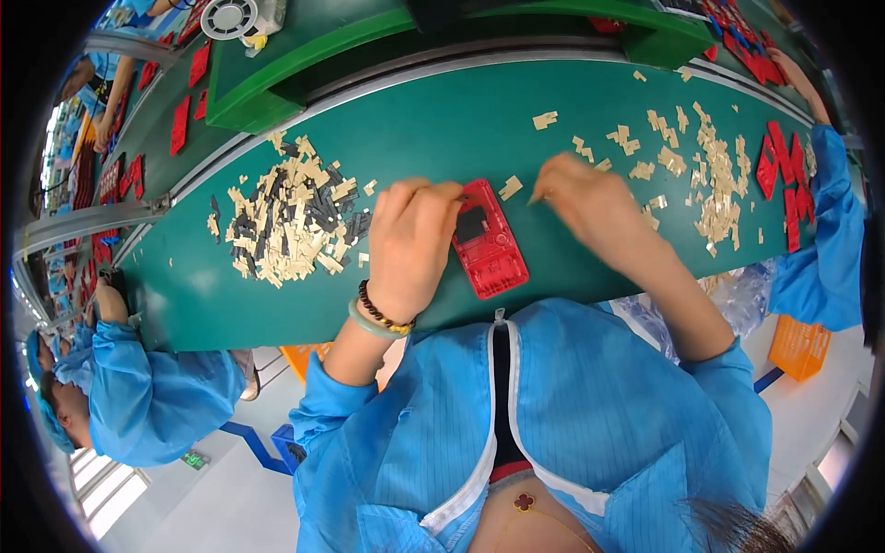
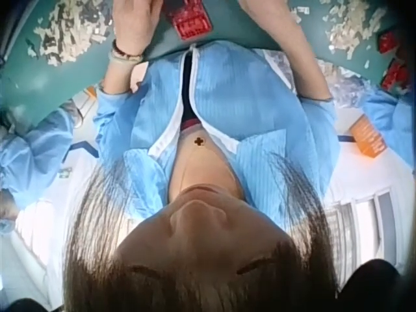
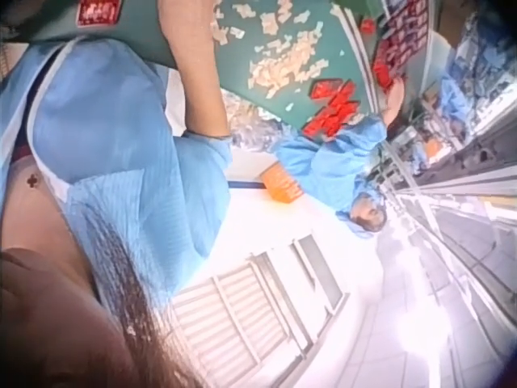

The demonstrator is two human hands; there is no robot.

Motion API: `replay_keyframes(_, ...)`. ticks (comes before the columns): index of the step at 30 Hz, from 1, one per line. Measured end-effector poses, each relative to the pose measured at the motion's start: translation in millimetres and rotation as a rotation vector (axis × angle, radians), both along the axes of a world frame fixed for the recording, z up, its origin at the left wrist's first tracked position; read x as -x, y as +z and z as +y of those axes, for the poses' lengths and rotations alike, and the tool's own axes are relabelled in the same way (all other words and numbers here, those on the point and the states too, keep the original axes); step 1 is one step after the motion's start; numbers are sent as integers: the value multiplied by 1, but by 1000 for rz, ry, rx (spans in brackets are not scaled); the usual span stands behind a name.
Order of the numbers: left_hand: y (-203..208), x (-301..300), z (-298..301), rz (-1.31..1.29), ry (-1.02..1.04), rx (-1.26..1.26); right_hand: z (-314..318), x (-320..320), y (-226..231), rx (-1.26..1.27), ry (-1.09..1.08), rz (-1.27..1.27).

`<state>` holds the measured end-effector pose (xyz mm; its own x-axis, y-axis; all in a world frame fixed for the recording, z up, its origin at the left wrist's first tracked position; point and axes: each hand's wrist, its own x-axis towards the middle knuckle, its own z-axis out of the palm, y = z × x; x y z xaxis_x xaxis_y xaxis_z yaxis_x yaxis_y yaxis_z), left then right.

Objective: The person assembles small electronic components by hand, inserting metal pieces into red plastic housings on a production line.

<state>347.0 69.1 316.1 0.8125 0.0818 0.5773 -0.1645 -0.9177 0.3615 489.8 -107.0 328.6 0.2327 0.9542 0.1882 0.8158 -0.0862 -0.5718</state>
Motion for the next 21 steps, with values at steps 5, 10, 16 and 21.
replay_keyframes(5, 8, 0, -4, 234, 43, 386, 22, 21, 6, -156, -231, -270)
replay_keyframes(10, 10, 2, 6, 166, 185, 920, 58, 18, -5, -361, -107, -307)
replay_keyframes(16, -37, 32, -30, 199, 77, 67, 55, 3, -44, 48, -316, 903)
replay_keyframes(21, -45, 33, -35, 249, 90, 6, 54, 6, -54, 55, -363, 889)
